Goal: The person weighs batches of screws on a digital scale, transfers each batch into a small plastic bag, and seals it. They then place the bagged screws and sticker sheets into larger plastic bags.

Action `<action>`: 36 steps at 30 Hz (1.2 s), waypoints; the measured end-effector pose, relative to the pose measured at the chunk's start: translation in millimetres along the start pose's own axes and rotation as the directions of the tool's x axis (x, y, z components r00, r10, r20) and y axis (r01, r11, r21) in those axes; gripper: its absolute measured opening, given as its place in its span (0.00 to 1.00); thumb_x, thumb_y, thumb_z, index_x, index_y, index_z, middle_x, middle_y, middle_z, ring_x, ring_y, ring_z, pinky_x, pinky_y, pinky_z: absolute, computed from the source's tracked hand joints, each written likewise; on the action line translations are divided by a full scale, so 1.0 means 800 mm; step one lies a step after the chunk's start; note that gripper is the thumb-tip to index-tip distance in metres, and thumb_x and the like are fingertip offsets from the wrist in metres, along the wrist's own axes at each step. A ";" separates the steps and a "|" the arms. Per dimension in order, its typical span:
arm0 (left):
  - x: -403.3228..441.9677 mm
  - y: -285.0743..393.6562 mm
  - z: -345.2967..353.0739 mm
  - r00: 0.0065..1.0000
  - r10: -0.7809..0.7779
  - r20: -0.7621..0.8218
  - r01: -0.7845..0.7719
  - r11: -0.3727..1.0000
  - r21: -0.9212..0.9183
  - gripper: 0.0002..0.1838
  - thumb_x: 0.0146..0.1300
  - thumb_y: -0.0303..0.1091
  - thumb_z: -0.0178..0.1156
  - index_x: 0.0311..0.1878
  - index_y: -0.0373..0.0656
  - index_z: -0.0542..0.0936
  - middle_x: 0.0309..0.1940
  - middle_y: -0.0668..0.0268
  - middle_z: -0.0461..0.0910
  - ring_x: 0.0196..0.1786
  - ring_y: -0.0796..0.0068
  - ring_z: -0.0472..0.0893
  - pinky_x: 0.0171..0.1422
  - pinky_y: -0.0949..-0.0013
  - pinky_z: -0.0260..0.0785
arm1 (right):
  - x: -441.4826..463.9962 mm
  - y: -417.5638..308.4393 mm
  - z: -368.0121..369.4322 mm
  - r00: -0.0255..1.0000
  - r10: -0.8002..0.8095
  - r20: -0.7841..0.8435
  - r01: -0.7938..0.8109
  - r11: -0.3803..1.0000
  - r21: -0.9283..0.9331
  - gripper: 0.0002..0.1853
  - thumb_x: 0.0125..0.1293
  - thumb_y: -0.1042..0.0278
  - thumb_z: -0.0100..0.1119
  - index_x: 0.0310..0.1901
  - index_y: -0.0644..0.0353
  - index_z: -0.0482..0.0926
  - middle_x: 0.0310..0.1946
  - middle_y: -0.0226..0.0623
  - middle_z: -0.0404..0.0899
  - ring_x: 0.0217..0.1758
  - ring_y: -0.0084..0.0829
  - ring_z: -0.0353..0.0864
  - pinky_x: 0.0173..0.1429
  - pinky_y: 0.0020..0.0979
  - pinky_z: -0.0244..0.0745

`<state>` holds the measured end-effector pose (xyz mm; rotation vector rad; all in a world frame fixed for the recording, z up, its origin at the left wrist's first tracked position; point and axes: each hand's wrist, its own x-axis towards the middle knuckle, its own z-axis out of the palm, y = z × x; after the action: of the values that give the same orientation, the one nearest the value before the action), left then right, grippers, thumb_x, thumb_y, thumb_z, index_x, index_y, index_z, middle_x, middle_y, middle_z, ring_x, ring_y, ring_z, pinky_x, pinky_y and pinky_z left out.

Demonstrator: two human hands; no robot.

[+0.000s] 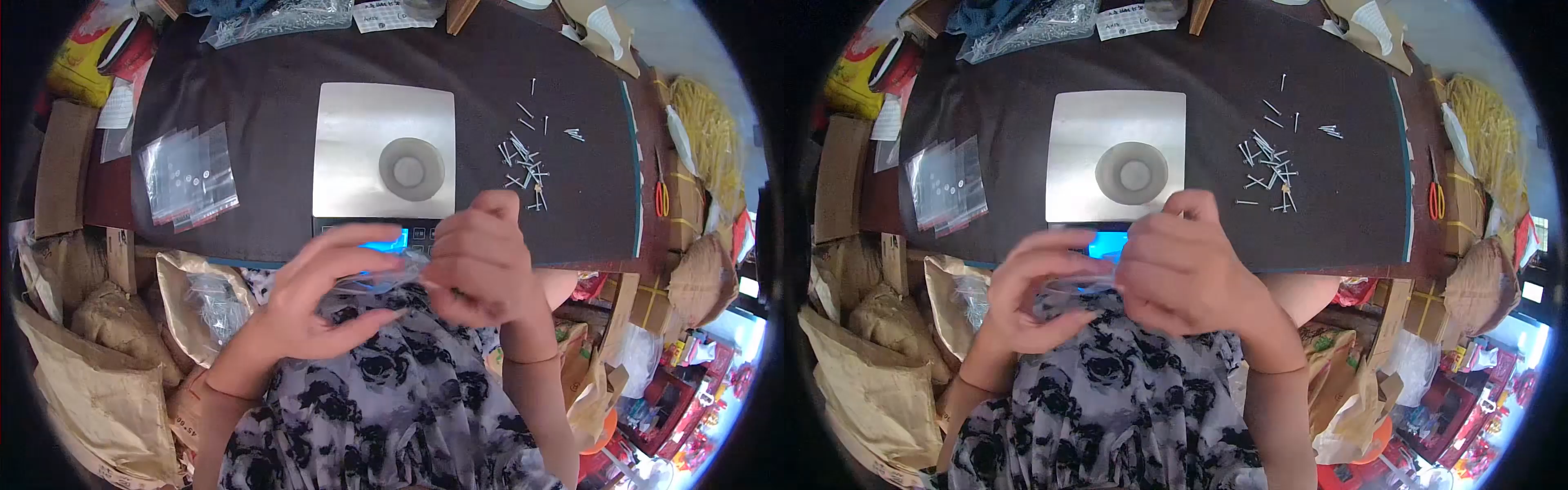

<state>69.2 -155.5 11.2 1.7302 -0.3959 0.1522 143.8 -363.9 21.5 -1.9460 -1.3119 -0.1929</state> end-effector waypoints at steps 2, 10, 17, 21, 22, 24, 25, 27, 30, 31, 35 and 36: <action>-0.001 0.000 0.000 0.999 0.003 0.053 -0.007 0.997 0.079 0.11 0.51 0.21 0.67 0.39 0.37 0.81 0.43 0.54 0.80 0.40 0.65 0.83 0.43 0.68 0.77 | 0.000 -0.010 0.004 0.999 -0.026 0.022 0.027 0.998 -0.048 0.07 0.43 0.71 0.66 0.27 0.53 0.79 0.24 0.26 0.75 0.31 0.29 0.78 0.46 0.35 0.63; -0.003 0.005 -0.002 0.992 -0.047 0.114 0.042 0.998 0.047 0.07 0.50 0.18 0.65 0.34 0.36 0.81 0.32 0.58 0.83 0.37 0.64 0.84 0.42 0.68 0.76 | 0.003 -0.025 0.008 0.999 -0.019 0.037 0.019 1.000 -0.008 0.10 0.46 0.67 0.68 0.24 0.57 0.75 0.25 0.28 0.71 0.31 0.28 0.74 0.46 0.34 0.69; -0.010 0.012 -0.002 0.958 -0.084 0.273 0.126 0.982 -0.143 0.05 0.50 0.18 0.66 0.29 0.35 0.80 0.35 0.53 0.84 0.44 0.58 0.85 0.51 0.63 0.77 | 0.004 -0.032 0.007 0.982 -0.171 0.076 0.151 0.966 0.211 0.13 0.45 0.65 0.71 0.21 0.56 0.73 0.21 0.26 0.69 0.27 0.25 0.73 0.43 0.33 0.68; -0.023 0.003 -0.016 0.974 -0.136 0.180 0.194 0.914 -0.357 0.06 0.49 0.16 0.67 0.32 0.34 0.82 0.39 0.50 0.84 0.51 0.53 0.83 0.58 0.59 0.75 | -0.011 -0.037 0.001 0.987 -0.149 -0.054 0.155 0.975 0.156 0.15 0.46 0.63 0.72 0.19 0.53 0.72 0.21 0.23 0.68 0.25 0.25 0.71 0.40 0.32 0.66; -0.023 0.004 -0.026 0.976 -0.138 0.169 0.190 0.918 -0.347 0.08 0.48 0.16 0.69 0.33 0.35 0.83 0.41 0.49 0.84 0.52 0.51 0.82 0.59 0.56 0.74 | -0.016 -0.036 -0.005 0.991 -0.123 -0.045 0.129 0.979 0.158 0.15 0.47 0.63 0.72 0.20 0.53 0.72 0.21 0.23 0.69 0.25 0.25 0.71 0.40 0.32 0.66; -0.031 0.002 -0.029 0.969 -0.198 0.149 0.240 0.899 -0.366 0.07 0.48 0.18 0.70 0.32 0.36 0.84 0.40 0.50 0.84 0.52 0.53 0.82 0.59 0.55 0.74 | -0.018 -0.036 -0.004 0.994 -0.104 -0.040 0.110 0.979 0.171 0.14 0.48 0.62 0.72 0.20 0.52 0.73 0.21 0.22 0.69 0.26 0.25 0.72 0.41 0.32 0.67; -0.034 0.001 -0.031 0.964 -0.224 0.141 0.262 0.888 -0.377 0.07 0.48 0.19 0.70 0.32 0.36 0.84 0.40 0.51 0.85 0.52 0.53 0.82 0.59 0.55 0.74 | -0.019 -0.034 0.001 0.993 -0.110 -0.043 0.116 0.977 0.179 0.13 0.48 0.61 0.72 0.21 0.52 0.74 0.21 0.22 0.69 0.27 0.25 0.73 0.41 0.32 0.67; -0.035 0.001 -0.043 0.972 -0.172 0.159 0.215 0.925 -0.313 0.06 0.49 0.21 0.71 0.31 0.37 0.84 0.38 0.53 0.85 0.50 0.56 0.83 0.57 0.54 0.75 | -0.023 -0.029 0.010 0.994 -0.090 -0.055 0.100 0.974 0.205 0.12 0.49 0.61 0.71 0.22 0.51 0.76 0.22 0.22 0.70 0.30 0.26 0.75 0.42 0.33 0.67; -0.052 -0.008 -0.077 0.969 -0.174 0.177 0.226 0.914 -0.336 0.05 0.51 0.26 0.71 0.32 0.38 0.85 0.32 0.56 0.86 0.45 0.59 0.86 0.54 0.54 0.76 | -0.051 0.008 0.018 0.997 0.054 -0.060 -0.047 0.993 0.108 0.06 0.53 0.62 0.68 0.27 0.50 0.80 0.28 0.27 0.76 0.40 0.32 0.78 0.49 0.36 0.67; -0.063 -0.008 -0.096 0.964 -0.219 0.154 0.257 0.919 -0.299 0.06 0.51 0.27 0.71 0.32 0.38 0.86 0.30 0.56 0.86 0.42 0.59 0.86 0.53 0.56 0.76 | -0.059 0.018 0.011 0.968 0.242 -0.066 -0.242 0.970 0.009 0.07 0.54 0.64 0.66 0.34 0.52 0.80 0.36 0.33 0.79 0.45 0.37 0.78 0.55 0.40 0.65; -0.116 0.001 -0.170 0.828 -0.558 -0.050 0.559 0.829 -0.007 0.05 0.49 0.22 0.70 0.29 0.32 0.84 0.25 0.59 0.84 0.31 0.69 0.85 0.37 0.70 0.76 | -0.109 0.070 -0.002 0.845 0.510 -0.164 -0.513 0.684 -0.519 0.33 0.57 0.56 0.65 0.64 0.54 0.68 0.64 0.45 0.65 0.71 0.44 0.60 0.67 0.47 0.53; -0.117 0.004 -0.175 0.759 -0.647 -0.077 0.651 0.750 0.115 0.05 0.50 0.20 0.69 0.31 0.31 0.83 0.25 0.60 0.83 0.30 0.72 0.83 0.36 0.72 0.75 | -0.116 0.081 -0.001 0.835 0.523 -0.169 -0.523 0.662 -0.536 0.34 0.58 0.53 0.64 0.65 0.54 0.66 0.65 0.46 0.63 0.73 0.46 0.57 0.68 0.49 0.52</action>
<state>-3.1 -3.0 12.6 1.9010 0.2705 -0.3114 156.0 -443.7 -58.2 -2.7523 -0.6559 -0.3175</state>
